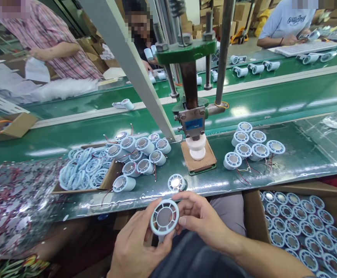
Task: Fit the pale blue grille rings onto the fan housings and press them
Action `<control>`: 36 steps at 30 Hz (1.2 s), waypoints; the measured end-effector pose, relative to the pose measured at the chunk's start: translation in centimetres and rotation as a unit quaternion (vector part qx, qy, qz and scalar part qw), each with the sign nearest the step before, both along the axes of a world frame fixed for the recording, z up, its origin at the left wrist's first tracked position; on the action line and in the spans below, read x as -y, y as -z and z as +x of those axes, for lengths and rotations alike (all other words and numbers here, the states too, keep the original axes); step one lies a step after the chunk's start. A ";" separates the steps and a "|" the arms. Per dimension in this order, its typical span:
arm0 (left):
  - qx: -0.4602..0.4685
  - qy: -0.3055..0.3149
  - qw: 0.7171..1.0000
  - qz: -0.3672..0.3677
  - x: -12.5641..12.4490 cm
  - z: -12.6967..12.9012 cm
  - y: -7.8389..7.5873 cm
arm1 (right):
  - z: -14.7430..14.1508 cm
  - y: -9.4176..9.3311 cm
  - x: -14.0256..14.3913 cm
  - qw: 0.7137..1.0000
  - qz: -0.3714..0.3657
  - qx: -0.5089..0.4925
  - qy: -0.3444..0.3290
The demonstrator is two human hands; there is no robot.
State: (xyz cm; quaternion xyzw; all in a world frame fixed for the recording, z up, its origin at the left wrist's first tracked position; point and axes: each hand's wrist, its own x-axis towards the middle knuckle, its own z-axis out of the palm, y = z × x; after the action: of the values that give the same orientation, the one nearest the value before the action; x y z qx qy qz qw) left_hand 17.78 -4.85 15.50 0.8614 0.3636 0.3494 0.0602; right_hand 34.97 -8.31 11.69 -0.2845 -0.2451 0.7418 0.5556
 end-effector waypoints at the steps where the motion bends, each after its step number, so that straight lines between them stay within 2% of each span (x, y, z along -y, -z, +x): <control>1: -0.001 0.001 1.000 -0.001 0.2 -0.1 -0.1 | -0.1 -0.2 0.2 1.000 0.001 0.000 0.002; 6: 0.006 -0.001 1.000 -0.028 1.1 -0.3 -1.2 | -0.7 -1.7 1.2 0.999 0.026 -0.022 0.015; 10: 0.019 0.001 0.999 -0.041 1.3 0.0 -2.0 | -1.1 -2.1 1.6 0.998 0.038 -0.050 0.027; 16: 0.037 0.000 0.998 -0.057 1.3 0.2 -2.1 | -1.1 -2.2 1.6 0.997 0.042 -0.053 0.034; 21: 0.028 0.009 0.999 -0.033 1.2 0.1 -1.2 | -1.0 -1.6 1.6 0.999 0.011 -0.002 0.051; 27: 0.036 0.013 0.999 -0.010 1.4 0.2 0.8 | -2.2 0.0 1.2 0.986 -0.044 0.112 0.120; 31: 0.046 -0.007 0.999 -0.023 1.8 -0.5 1.2 | -3.1 0.6 0.6 0.985 -0.051 0.099 0.132; 36: 0.041 -0.015 0.997 -0.056 1.8 -1.4 1.6 | -3.2 0.5 0.0 0.994 -0.046 0.037 0.095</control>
State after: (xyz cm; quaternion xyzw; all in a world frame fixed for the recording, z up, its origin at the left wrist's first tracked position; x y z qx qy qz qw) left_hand 16.37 -6.69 13.85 0.8359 0.3929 0.3647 0.1176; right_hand 31.73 -8.34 11.16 -0.3589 -0.2026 0.6855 0.6002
